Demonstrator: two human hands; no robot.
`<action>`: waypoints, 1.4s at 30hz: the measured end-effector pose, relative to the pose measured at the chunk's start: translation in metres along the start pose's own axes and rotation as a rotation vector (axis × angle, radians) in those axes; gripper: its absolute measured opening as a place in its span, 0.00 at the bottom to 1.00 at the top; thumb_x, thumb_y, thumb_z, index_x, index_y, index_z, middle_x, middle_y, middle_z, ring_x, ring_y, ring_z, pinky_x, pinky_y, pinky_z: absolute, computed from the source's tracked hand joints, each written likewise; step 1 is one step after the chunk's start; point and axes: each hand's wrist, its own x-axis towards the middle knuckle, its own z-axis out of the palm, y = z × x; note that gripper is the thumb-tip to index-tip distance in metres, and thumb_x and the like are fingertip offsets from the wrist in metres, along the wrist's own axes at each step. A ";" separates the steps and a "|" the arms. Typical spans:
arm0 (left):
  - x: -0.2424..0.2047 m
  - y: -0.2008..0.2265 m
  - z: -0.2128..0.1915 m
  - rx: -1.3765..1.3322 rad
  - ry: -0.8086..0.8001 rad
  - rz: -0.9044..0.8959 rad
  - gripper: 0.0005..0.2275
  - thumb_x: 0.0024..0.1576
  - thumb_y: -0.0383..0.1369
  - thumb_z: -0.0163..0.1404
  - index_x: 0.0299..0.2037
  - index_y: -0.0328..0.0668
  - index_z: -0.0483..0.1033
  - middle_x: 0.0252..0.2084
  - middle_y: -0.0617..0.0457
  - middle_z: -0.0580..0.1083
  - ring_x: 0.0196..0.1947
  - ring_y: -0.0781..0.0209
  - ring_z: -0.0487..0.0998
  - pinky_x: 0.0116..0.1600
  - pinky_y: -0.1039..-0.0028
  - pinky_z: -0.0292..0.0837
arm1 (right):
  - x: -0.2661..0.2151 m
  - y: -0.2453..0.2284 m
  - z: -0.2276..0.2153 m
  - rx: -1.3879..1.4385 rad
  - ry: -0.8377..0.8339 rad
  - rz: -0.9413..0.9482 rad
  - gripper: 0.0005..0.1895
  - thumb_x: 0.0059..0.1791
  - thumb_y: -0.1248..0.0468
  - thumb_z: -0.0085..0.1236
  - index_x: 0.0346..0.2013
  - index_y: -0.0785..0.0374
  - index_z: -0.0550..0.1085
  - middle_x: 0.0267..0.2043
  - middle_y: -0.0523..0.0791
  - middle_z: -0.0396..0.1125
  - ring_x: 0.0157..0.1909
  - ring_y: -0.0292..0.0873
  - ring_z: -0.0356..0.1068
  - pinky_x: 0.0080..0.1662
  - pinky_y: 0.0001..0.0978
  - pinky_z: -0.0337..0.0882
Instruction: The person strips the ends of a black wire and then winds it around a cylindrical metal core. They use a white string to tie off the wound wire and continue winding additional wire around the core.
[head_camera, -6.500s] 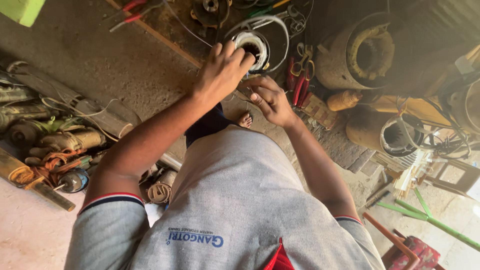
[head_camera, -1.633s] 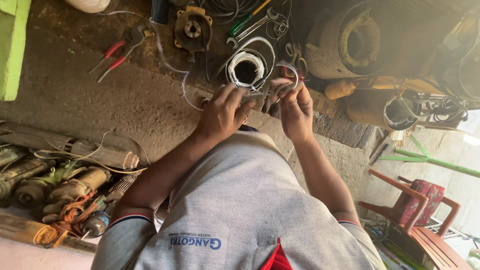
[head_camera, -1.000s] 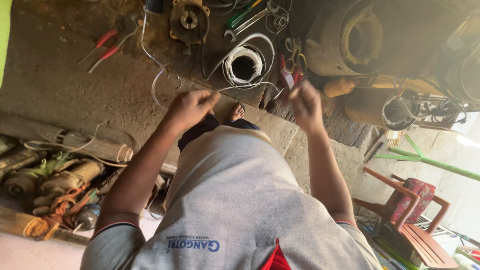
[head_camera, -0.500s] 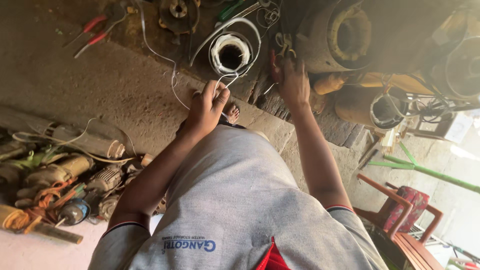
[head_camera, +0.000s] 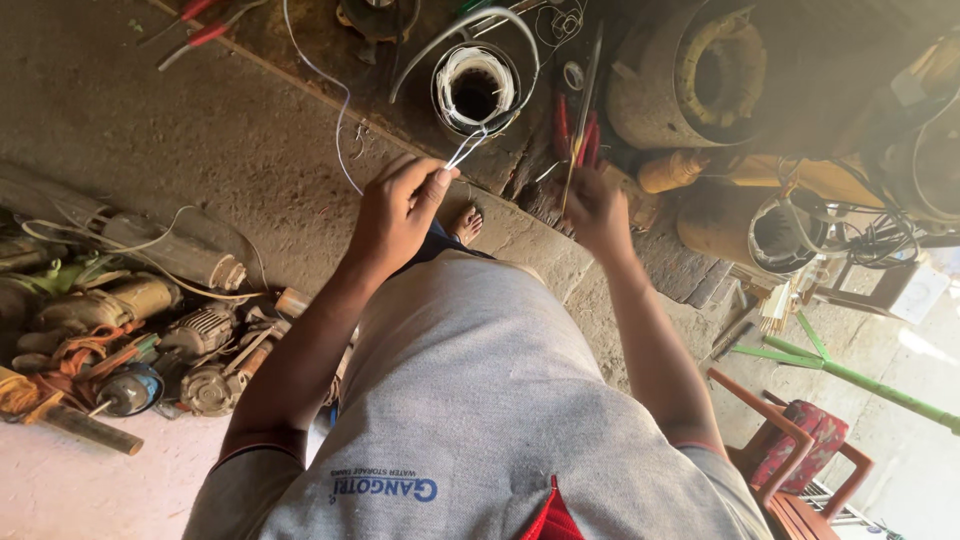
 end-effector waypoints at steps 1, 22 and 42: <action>0.000 0.004 -0.003 -0.008 0.006 -0.027 0.12 0.70 0.36 0.47 0.45 0.37 0.80 0.39 0.50 0.77 0.36 0.62 0.78 0.33 0.73 0.73 | -0.016 -0.002 0.002 -0.202 0.098 -0.157 0.14 0.56 0.56 0.46 0.43 0.62 0.75 0.31 0.39 0.71 0.26 0.34 0.70 0.33 0.30 0.70; -0.031 -0.014 0.015 0.292 0.056 0.143 0.09 0.69 0.33 0.50 0.44 0.36 0.80 0.36 0.52 0.77 0.30 0.62 0.77 0.37 0.72 0.76 | -0.037 -0.030 0.033 -0.650 0.247 -0.527 0.20 0.44 0.53 0.71 0.38 0.62 0.72 0.32 0.43 0.70 0.32 0.43 0.73 0.34 0.36 0.75; -0.026 -0.009 0.054 0.163 -0.120 0.362 0.11 0.63 0.20 0.45 0.54 0.37 0.71 0.45 0.47 0.78 0.45 0.57 0.81 0.51 0.67 0.80 | -0.025 -0.079 -0.015 0.139 -0.139 -0.196 0.15 0.57 0.59 0.49 0.53 0.62 0.77 0.54 0.48 0.74 0.53 0.44 0.75 0.54 0.38 0.77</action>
